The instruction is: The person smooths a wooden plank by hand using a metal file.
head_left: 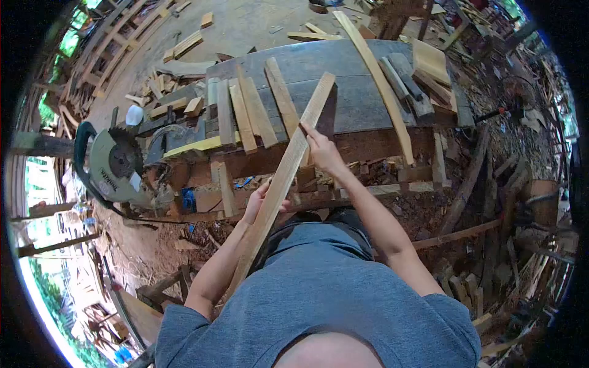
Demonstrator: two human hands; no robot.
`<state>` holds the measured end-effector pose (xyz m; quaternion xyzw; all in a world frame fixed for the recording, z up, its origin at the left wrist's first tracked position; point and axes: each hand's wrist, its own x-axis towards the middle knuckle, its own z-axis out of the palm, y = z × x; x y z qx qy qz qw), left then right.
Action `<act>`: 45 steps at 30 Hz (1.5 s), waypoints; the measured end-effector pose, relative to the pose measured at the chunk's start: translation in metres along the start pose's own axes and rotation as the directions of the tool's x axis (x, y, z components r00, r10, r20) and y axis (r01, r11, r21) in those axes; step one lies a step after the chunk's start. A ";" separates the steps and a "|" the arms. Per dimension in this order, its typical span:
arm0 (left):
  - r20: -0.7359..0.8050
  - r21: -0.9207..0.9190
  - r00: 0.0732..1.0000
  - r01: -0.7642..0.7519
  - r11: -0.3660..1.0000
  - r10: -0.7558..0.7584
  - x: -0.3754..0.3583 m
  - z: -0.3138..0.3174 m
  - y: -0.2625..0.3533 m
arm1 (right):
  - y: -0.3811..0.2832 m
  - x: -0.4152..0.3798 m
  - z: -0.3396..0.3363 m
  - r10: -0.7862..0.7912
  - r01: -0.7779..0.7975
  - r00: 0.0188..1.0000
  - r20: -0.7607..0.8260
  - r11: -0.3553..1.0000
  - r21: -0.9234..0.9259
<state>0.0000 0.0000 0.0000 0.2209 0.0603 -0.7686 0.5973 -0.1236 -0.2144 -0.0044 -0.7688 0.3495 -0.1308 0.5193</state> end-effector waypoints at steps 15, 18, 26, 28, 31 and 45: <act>-0.331 0.269 0.944 0.112 0.957 -0.018 -0.024 0.066 0.000 | -0.022 -0.058 0.004 0.005 -0.010 1.000 -0.027 0.976 -0.216; -0.402 0.295 0.915 0.107 0.949 0.022 -0.024 0.068 0.003 | -0.063 -0.099 -0.006 0.161 -0.117 0.968 0.194 0.968 -0.220; -0.319 0.273 0.948 0.083 0.959 0.009 -0.030 0.079 -0.003 | -0.027 -0.049 0.004 0.061 -0.066 0.997 -0.042 0.988 -0.137; -0.339 0.251 0.941 0.102 0.962 -0.012 -0.027 0.060 -0.003 | -0.032 -0.070 0.010 -0.010 0.012 1.000 0.016 0.997 -0.079; -0.313 0.192 0.947 0.140 0.971 -0.075 -0.028 0.047 -0.002 | -0.026 -0.063 0.008 0.062 -0.054 0.998 0.028 0.971 -0.231; -0.505 0.510 0.859 0.372 0.776 -0.080 0.031 0.064 0.011 | 0.020 0.006 0.006 0.017 -0.023 0.999 -0.048 0.992 -0.123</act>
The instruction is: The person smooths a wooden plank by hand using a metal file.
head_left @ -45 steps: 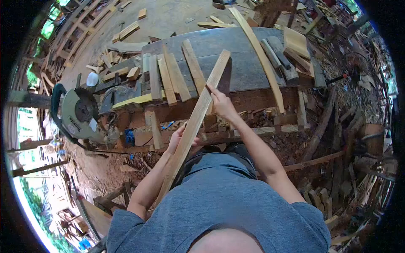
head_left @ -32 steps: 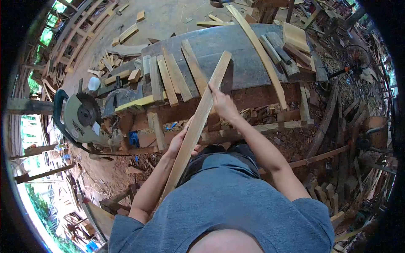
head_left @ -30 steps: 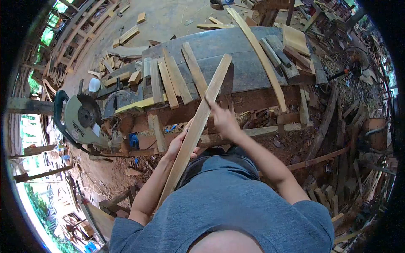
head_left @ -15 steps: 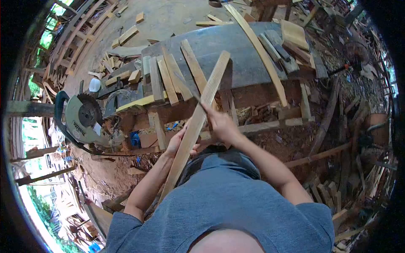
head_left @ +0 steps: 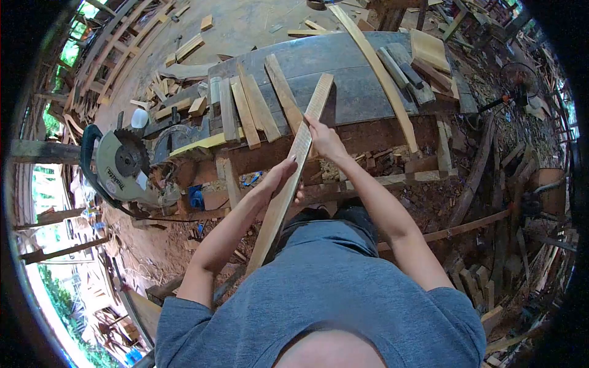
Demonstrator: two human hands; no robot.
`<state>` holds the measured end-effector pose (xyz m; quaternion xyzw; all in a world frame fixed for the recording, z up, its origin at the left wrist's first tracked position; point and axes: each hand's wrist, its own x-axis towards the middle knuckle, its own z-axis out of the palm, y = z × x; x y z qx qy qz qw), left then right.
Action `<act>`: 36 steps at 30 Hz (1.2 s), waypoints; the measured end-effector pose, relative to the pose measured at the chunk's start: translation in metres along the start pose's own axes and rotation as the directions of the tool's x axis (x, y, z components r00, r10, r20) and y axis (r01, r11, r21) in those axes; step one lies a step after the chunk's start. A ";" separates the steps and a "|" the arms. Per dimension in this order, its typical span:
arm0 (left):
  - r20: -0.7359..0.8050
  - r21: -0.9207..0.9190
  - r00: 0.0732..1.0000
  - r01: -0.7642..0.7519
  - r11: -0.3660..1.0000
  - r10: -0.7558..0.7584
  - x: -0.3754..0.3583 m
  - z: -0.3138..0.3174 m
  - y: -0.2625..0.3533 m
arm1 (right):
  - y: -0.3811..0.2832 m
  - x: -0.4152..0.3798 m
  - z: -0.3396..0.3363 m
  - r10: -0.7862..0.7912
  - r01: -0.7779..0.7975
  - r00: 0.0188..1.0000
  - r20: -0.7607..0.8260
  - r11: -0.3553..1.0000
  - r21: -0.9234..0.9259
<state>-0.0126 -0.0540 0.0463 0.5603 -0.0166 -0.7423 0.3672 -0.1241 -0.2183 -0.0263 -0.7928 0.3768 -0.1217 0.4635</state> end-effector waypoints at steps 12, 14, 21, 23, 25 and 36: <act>0.029 -0.005 0.997 -0.075 0.997 0.075 -0.004 0.017 0.004 | 0.000 0.013 -0.022 0.107 -0.113 0.993 -0.050 0.981 -0.157; 0.009 -0.064 0.997 -0.082 0.995 0.083 0.005 0.014 0.004 | -0.024 -0.032 -0.026 0.070 -0.055 0.996 0.053 0.966 -0.252; -0.064 0.204 0.981 -0.168 0.964 0.184 0.000 0.026 0.000 | 0.011 -0.001 -0.020 0.122 -0.133 0.989 -0.085 0.981 -0.138; -0.039 0.181 0.981 -0.179 0.967 0.189 -0.004 0.022 -0.003 | 0.010 0.009 -0.024 0.114 -0.125 0.990 -0.081 0.982 -0.143; -0.039 0.148 0.984 -0.169 0.975 0.176 -0.008 0.022 0.000 | 0.001 -0.014 -0.023 0.088 -0.092 0.995 -0.042 0.987 -0.129; -0.009 0.091 0.985 -0.170 0.981 0.172 -0.013 0.010 -0.010 | 0.003 0.005 -0.020 0.131 -0.136 0.990 -0.048 0.985 -0.108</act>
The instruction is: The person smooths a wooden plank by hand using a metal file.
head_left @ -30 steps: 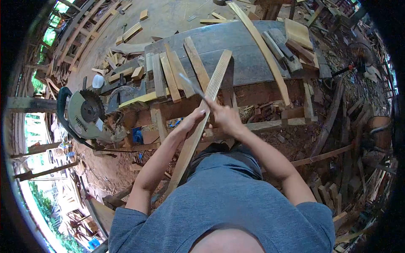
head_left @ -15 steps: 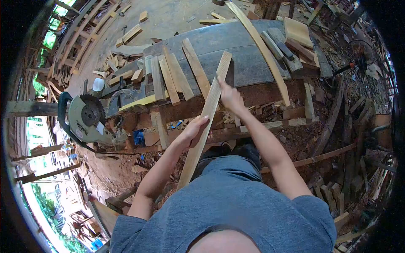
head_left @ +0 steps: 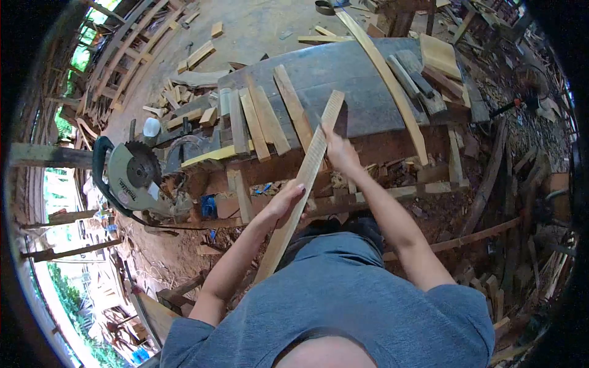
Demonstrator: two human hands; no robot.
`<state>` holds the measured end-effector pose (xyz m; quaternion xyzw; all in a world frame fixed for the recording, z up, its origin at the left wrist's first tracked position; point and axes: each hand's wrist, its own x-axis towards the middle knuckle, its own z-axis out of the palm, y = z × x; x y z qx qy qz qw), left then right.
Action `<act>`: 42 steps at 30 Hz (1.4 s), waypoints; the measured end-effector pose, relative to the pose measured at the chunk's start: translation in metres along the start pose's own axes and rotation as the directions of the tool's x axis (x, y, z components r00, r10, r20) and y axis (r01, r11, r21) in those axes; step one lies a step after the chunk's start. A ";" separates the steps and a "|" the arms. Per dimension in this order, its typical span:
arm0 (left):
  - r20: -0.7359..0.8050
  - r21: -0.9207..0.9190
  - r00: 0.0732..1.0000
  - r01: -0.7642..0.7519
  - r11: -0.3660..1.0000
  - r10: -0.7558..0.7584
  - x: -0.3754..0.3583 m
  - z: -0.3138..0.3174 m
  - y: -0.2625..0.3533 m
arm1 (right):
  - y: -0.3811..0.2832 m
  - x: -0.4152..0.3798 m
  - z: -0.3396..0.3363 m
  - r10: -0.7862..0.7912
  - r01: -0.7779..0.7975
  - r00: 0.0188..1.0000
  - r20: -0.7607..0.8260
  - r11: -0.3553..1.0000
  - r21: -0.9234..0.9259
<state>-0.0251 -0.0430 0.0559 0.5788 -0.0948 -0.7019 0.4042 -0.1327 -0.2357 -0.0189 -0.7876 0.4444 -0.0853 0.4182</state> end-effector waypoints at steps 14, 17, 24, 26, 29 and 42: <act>-0.026 0.065 0.999 0.039 0.997 -0.038 -0.008 0.002 0.007 | 0.009 -0.036 0.010 -0.138 0.140 0.990 -0.035 0.989 0.050; -0.053 0.124 0.999 0.004 0.992 0.003 -0.005 -0.002 0.006 | -0.018 -0.071 -0.004 -0.025 0.011 0.990 0.142 0.995 0.097; -0.069 0.174 0.994 0.090 0.981 -0.079 -0.019 0.007 0.020 | 0.010 0.032 -0.007 0.074 -0.074 0.997 -0.036 0.997 0.018; 0.100 0.026 0.991 0.086 0.996 -0.088 -0.025 0.009 0.029 | 0.020 0.035 -0.012 0.064 -0.064 0.998 -0.024 0.998 0.007; 0.127 -0.269 0.981 0.174 0.947 -0.144 0.016 0.003 0.040 | 0.025 0.037 -0.005 0.011 -0.011 1.000 0.006 1.000 0.024; -0.059 0.146 0.996 -0.053 0.988 0.062 0.059 0.028 0.023 | 0.031 0.008 -0.026 -0.036 0.039 0.996 0.077 0.999 -0.033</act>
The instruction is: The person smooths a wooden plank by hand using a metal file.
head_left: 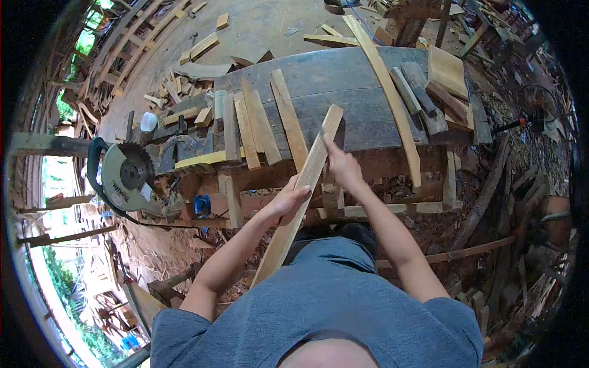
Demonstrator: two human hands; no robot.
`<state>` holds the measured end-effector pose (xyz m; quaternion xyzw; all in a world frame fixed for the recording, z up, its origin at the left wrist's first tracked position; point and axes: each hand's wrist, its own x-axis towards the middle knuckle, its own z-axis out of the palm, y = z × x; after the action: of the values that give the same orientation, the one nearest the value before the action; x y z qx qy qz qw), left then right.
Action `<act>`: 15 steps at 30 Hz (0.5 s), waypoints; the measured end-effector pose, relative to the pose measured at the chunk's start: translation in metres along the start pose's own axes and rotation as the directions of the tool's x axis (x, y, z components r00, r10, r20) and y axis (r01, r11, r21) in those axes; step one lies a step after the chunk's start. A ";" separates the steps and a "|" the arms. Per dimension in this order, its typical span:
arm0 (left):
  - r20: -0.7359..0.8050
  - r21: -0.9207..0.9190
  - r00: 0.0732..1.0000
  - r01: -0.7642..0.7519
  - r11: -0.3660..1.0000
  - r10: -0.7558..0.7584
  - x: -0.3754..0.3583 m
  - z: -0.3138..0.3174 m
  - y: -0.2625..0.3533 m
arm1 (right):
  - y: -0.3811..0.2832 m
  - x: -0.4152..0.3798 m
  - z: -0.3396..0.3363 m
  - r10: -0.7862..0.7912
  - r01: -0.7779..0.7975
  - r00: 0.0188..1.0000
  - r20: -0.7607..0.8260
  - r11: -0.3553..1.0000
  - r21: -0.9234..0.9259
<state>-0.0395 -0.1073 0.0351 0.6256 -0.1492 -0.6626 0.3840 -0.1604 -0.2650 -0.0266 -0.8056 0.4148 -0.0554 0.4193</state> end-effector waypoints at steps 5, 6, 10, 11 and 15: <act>-0.037 0.032 0.998 0.049 0.998 -0.047 -0.005 0.004 0.008 | 0.012 0.008 0.000 -0.016 0.016 1.000 -0.004 0.998 0.064; -0.014 -0.022 0.999 0.047 0.999 -0.048 -0.001 0.002 0.003 | 0.011 -0.015 0.003 -0.065 0.061 0.997 0.044 0.994 0.087; -0.011 -0.087 0.996 0.092 0.992 -0.093 -0.006 0.007 0.004 | -0.003 -0.052 -0.004 -0.121 0.099 0.987 0.109 0.978 0.185; -0.038 -0.064 0.994 0.101 0.993 -0.103 -0.008 0.012 0.009 | 0.009 -0.026 0.001 -0.154 0.145 0.988 0.030 0.970 0.192; -0.046 -0.058 0.990 0.128 0.990 -0.131 -0.012 0.023 0.016 | 0.018 0.058 -0.010 -0.075 0.078 0.997 -0.024 0.985 0.156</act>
<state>-0.0573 -0.1156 0.0587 0.6396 -0.0802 -0.6741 0.3606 -0.1388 -0.3185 -0.0480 -0.7850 0.3815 -0.1112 0.4753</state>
